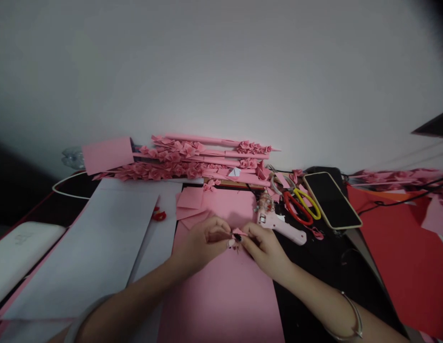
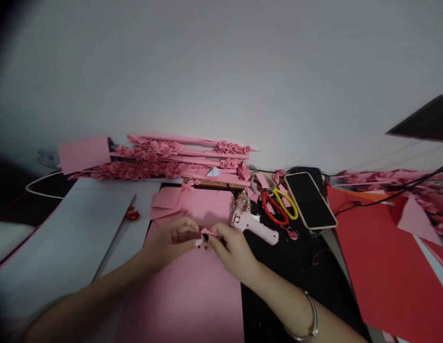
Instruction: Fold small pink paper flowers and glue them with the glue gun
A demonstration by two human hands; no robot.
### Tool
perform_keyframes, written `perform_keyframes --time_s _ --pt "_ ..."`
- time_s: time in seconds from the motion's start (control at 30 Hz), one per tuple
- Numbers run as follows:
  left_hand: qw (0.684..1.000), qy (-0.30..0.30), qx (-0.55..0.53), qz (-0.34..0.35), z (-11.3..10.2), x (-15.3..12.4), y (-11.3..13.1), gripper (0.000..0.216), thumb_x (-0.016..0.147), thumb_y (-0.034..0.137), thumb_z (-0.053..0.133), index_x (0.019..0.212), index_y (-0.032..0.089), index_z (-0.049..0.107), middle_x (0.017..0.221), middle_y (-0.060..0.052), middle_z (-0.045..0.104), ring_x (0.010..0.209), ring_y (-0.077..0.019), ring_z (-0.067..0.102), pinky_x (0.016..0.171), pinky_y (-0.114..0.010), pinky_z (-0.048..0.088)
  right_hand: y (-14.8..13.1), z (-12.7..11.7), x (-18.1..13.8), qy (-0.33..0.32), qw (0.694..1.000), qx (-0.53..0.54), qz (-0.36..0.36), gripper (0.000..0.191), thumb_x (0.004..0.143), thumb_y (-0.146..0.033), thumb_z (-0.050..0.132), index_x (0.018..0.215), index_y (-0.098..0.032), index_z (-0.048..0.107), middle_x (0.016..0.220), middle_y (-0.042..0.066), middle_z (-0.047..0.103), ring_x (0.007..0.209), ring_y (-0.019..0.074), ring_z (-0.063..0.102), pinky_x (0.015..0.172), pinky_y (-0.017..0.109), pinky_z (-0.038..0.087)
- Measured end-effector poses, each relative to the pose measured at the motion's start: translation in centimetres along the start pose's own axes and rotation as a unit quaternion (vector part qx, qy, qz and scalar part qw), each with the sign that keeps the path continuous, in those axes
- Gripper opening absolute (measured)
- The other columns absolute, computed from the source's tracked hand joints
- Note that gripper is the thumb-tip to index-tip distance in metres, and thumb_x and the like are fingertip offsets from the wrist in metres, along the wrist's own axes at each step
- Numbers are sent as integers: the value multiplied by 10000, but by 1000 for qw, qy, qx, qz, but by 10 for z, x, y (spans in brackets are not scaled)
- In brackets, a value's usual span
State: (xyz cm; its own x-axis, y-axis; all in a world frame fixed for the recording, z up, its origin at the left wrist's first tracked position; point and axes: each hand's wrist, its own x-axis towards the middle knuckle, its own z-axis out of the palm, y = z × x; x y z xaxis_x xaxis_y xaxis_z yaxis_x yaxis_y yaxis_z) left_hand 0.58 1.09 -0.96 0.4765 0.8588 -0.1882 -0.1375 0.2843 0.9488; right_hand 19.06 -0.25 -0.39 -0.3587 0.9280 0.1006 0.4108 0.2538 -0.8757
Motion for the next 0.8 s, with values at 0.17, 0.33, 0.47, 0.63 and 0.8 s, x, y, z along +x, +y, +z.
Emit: perform_keyframes --time_s 0.17,0.33,0.47,0.63,0.8 --pt "999 0 34 7 -4 1 -4 317 731 227 723 1017 191 591 1034 -64 694 916 -198 666 793 -314 510 2 1 0 0 1000 7 14 312 917 -292 514 623 -194 481 526 -22 563 482 111 510 499 218 385" --pt "993 -19 115 8 -4 0 -4 250 782 280 677 995 150 705 925 -80 734 857 -214 666 775 -321 512 1 1 0 -14 1000 -12 20 294 880 -269 568 604 -182 513 513 -16 580 468 111 513 491 218 377" --pt "988 -12 152 -1 -6 0 -4 198 789 301 669 876 141 748 860 -76 749 799 -206 657 716 -290 498 -1 0 1 -19 999 -20 17 268 868 -267 584 619 -172 557 523 -10 601 471 107 505 490 215 374" --pt "986 -2 165 -10 -6 -1 1 213 809 300 634 842 132 760 805 -77 750 752 -201 652 681 -285 492 1 1 1 -21 999 -8 27 252 853 -255 589 619 -179 535 504 -22 590 432 93 477 454 202 351" --pt "986 11 164 -5 -3 -2 5 196 799 268 625 834 126 755 786 -65 749 743 -191 659 676 -266 489 3 2 1 -15 999 -8 43 256 834 -263 619 627 -192 486 515 -22 598 429 96 487 440 197 342"
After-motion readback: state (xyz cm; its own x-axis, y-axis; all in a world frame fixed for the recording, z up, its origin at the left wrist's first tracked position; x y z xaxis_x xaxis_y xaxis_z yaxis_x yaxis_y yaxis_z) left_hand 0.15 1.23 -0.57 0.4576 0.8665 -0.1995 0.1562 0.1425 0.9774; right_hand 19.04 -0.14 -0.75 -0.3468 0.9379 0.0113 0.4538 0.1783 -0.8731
